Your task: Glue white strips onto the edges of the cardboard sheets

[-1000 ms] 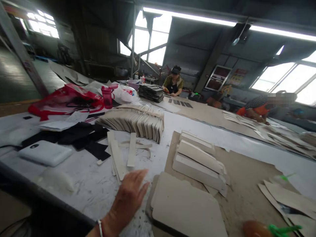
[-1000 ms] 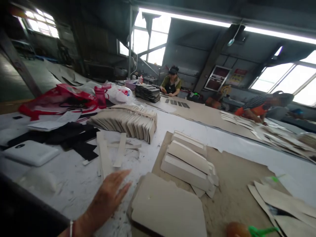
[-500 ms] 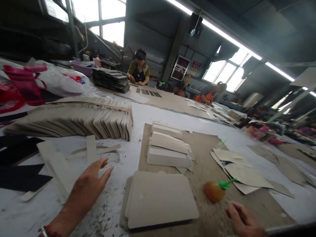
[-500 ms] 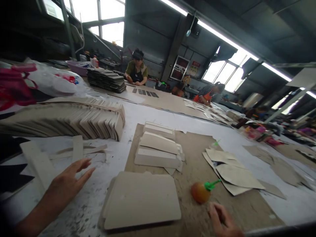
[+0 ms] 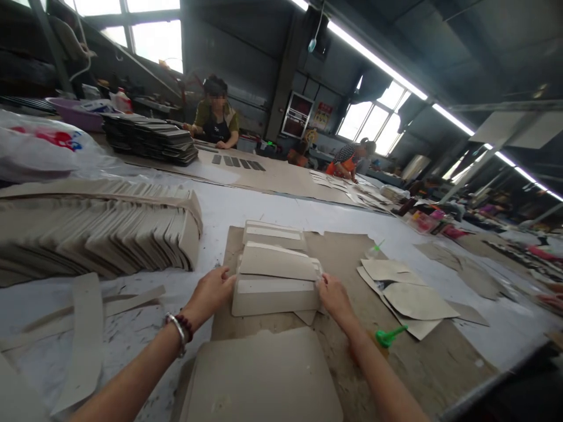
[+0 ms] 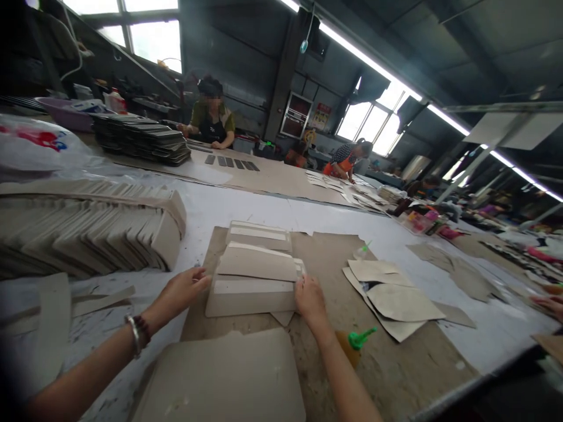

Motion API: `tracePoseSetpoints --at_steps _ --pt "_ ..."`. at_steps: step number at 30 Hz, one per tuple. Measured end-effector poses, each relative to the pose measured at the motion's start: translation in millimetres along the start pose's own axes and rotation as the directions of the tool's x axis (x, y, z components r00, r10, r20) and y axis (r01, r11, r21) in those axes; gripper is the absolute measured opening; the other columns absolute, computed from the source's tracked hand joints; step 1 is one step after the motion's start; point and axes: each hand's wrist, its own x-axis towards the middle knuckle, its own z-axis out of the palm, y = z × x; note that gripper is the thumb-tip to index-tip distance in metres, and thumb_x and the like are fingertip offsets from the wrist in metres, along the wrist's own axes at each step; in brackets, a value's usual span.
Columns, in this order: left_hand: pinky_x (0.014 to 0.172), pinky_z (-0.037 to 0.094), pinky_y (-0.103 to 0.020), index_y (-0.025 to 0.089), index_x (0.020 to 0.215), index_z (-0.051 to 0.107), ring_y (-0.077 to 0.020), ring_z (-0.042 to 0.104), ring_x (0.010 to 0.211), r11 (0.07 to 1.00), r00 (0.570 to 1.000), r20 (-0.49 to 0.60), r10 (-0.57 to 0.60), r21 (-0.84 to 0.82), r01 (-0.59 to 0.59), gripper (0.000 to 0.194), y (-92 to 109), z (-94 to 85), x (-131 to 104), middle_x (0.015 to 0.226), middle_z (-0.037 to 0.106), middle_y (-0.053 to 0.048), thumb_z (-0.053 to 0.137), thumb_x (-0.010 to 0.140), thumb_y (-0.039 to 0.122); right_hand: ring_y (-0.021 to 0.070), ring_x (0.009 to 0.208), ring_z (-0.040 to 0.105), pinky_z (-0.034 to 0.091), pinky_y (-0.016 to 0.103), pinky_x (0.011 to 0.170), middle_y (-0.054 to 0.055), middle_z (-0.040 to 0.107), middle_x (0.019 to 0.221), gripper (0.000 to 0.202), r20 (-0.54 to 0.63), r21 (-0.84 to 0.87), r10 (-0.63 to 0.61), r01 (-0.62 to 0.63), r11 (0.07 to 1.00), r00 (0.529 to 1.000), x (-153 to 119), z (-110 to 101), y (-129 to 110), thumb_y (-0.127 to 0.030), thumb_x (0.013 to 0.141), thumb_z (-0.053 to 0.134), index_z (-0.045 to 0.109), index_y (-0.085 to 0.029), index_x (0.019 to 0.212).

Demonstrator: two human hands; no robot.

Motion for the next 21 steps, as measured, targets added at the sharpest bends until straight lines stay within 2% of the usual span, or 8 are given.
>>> tracePoseSetpoints --at_steps 4,8,14,18,21 --pt "0.086 0.049 -0.040 0.012 0.092 0.061 -0.0194 0.061 0.089 1.000 0.998 0.054 0.012 -0.002 -0.012 0.024 4 13.7 30 0.090 0.064 -0.004 0.058 0.090 0.035 0.0174 0.084 0.062 0.047 0.037 0.085 0.006 0.066 0.084 0.023 0.042 0.014 0.040 -0.041 0.999 0.998 21 14 6 -0.026 0.094 0.050 0.065 -0.013 0.081" --pt "0.086 0.049 -0.041 0.012 0.092 0.061 -0.0190 0.061 0.087 0.998 0.997 0.074 0.019 -0.055 -0.015 0.022 1 24.0 44 0.089 0.063 -0.004 0.058 0.090 0.034 0.0200 0.085 0.061 0.045 0.033 0.080 0.008 0.067 0.087 0.023 0.024 0.107 0.058 -0.060 0.992 0.998 28 18 9 -0.032 0.088 0.052 0.067 -0.014 0.083" --pt "0.091 0.045 -0.042 0.013 0.102 0.060 -0.0204 0.058 0.097 0.979 1.000 -0.030 -0.005 -0.205 -0.002 0.019 -3 30.6 50 0.101 0.062 -0.006 0.061 0.086 0.021 0.0213 0.077 0.062 0.047 0.031 0.069 0.006 0.065 0.078 0.018 -0.015 0.355 0.087 -0.077 0.932 0.996 34 16 2 -0.036 0.077 0.053 0.057 -0.018 0.077" --pt "0.085 0.046 -0.038 0.013 0.092 0.057 -0.0183 0.058 0.087 0.934 0.997 -0.065 -0.028 -0.358 0.003 0.015 9 19.2 41 0.090 0.061 -0.004 0.059 0.080 0.020 0.0178 0.062 0.063 0.049 0.026 0.053 0.000 0.060 0.070 0.026 0.031 0.565 0.056 -0.063 0.823 0.998 19 3 -20 -0.045 0.080 0.049 0.048 -0.020 0.086" --pt "0.069 0.049 -0.029 0.014 0.088 0.055 -0.0167 0.058 0.075 0.866 1.000 0.015 -0.013 -0.500 0.019 0.024 16 -8.5 13 0.079 0.061 -0.003 0.058 0.070 0.029 0.0153 0.058 0.063 0.050 0.024 0.054 -0.002 0.060 0.066 0.030 0.052 0.656 -0.006 -0.030 0.754 0.999 -15 -20 -38 -0.049 0.082 0.051 0.047 -0.020 0.089"
